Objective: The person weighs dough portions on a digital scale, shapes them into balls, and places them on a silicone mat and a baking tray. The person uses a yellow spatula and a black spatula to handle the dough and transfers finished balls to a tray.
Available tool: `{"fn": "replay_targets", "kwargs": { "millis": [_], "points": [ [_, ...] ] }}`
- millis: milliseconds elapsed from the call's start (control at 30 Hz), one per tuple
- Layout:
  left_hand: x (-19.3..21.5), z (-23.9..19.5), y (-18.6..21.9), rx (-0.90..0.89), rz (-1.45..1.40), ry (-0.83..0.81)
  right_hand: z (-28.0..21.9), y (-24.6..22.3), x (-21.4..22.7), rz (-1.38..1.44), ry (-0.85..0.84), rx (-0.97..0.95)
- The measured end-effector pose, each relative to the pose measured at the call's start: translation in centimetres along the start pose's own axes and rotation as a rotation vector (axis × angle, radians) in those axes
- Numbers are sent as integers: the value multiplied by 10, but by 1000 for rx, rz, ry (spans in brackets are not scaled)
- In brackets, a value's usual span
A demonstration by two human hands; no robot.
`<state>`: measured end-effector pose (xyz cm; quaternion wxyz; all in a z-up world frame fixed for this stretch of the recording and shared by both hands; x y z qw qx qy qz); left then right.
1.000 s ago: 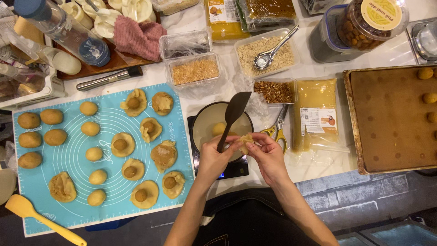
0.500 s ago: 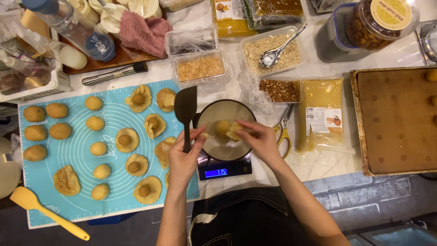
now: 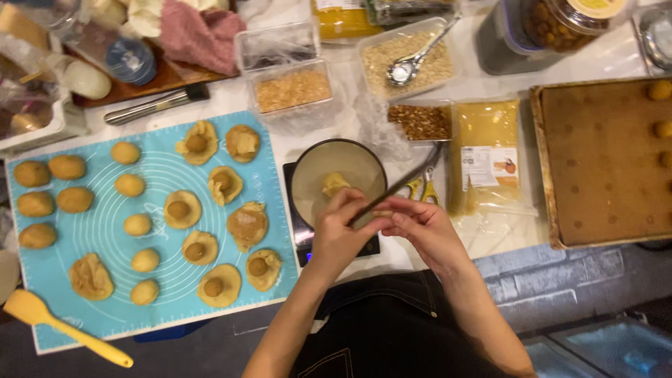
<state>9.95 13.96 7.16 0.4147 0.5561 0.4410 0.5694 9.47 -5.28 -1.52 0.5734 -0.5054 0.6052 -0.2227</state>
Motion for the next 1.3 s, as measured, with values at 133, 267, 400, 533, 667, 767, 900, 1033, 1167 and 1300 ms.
{"fn": "replay_targets", "kwargs": {
  "millis": [133,267,400,533,667,767,900,1033,1167,1300],
  "points": [
    [-28,3,8,33,-31,-161,-17,28,48,267,123,-62],
    [-32,4,-2,250,-86,-264,-50,29,100,78,432,1],
    [3,3,-7,171,-76,-64,-86,0,134,-498,772,341],
    [47,-2,-9,46,-70,59,-88,-11,146,-981,852,606],
    [71,-8,-18,194,-48,135,-84,-6,145,-1466,786,751],
    [80,-4,-31,262,103,171,-87,-2,147,-1485,834,655],
    [72,6,-56,268,345,222,-95,-12,124,-1427,902,658],
    [55,7,-75,229,391,243,-68,-20,61,-1308,642,790],
    [40,8,-81,168,332,283,6,-8,-15,-1187,225,754],
    [33,9,-81,135,304,280,60,-4,-59,-1201,-39,754]
  ]
}}
Point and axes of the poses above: each hand's wrist, its own z-axis towards the middle knuckle, its own x-axis out of the back of the hand, y = z × x, the point moved 5 cm from there along z, towards the middle knuckle, and after that the axes turned 9 degrees about x, right-handed, at the moved point
